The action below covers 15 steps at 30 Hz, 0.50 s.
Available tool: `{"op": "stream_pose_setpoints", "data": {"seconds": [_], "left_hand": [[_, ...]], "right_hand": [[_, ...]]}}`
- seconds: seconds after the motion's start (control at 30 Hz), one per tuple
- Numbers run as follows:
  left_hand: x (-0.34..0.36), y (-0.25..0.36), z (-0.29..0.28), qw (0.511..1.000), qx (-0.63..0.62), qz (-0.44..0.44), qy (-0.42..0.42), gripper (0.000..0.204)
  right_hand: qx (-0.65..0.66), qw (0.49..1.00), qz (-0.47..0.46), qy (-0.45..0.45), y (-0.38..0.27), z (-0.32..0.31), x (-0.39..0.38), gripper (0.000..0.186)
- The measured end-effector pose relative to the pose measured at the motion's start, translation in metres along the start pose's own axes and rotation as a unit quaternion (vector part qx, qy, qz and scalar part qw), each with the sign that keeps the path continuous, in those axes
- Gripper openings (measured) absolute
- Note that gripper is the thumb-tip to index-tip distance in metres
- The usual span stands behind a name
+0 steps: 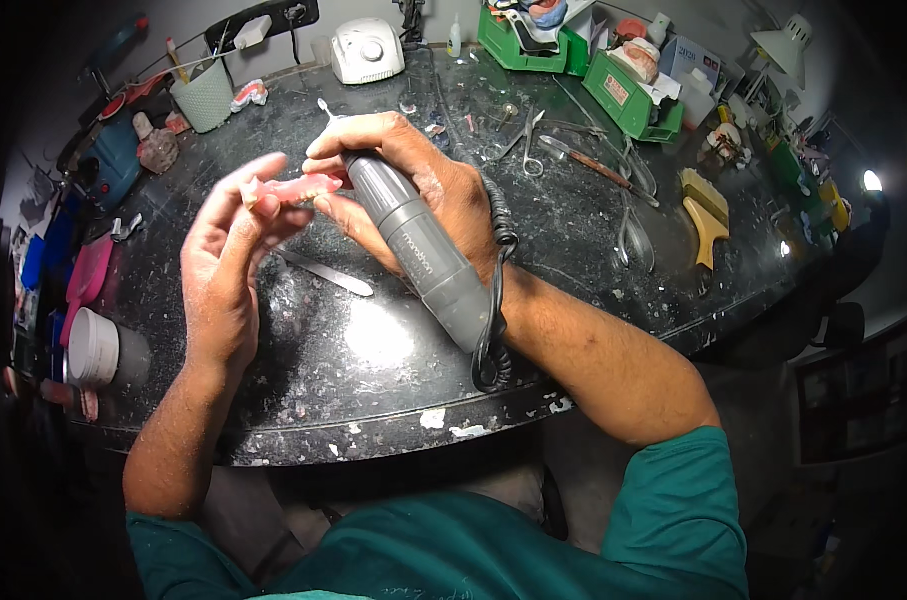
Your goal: The person shapes and trims a dental prosthesis using a handheld rotary tool, rotating the prosthesis to grind along its edges and surfaces.
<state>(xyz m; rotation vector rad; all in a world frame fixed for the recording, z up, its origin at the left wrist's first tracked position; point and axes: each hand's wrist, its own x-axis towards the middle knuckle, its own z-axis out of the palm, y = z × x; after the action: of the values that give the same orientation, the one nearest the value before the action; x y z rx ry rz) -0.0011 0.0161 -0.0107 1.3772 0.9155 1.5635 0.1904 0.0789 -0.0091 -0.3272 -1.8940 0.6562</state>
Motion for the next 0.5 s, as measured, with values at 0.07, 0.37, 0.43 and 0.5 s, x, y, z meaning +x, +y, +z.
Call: {"op": "stream_pose_setpoints", "data": {"seconds": [0.07,0.37,0.43,0.5], "left_hand": [[0.0014,0.0025,-0.0017,0.995,0.052,0.085,0.021,0.039],[0.0021,0.0049,-0.0017,0.990,0.054,0.126,0.011,0.027],[0.0018,0.0036,-0.0035,0.992,0.062,0.108,0.033,0.027],[0.0015,0.0033,-0.0053,0.993,0.056,0.104,0.029,0.028]], "right_hand": [[0.002,1.000,0.023,0.007,-0.0021,-0.0011,0.0005,0.038],[0.056,0.997,0.027,0.050,-0.0026,-0.0044,0.0058,0.037],[0.060,0.995,0.026,0.075,-0.0017,-0.0032,0.0062,0.038],[0.025,0.996,0.041,0.072,-0.0092,-0.0068,0.0064,0.038]]}}
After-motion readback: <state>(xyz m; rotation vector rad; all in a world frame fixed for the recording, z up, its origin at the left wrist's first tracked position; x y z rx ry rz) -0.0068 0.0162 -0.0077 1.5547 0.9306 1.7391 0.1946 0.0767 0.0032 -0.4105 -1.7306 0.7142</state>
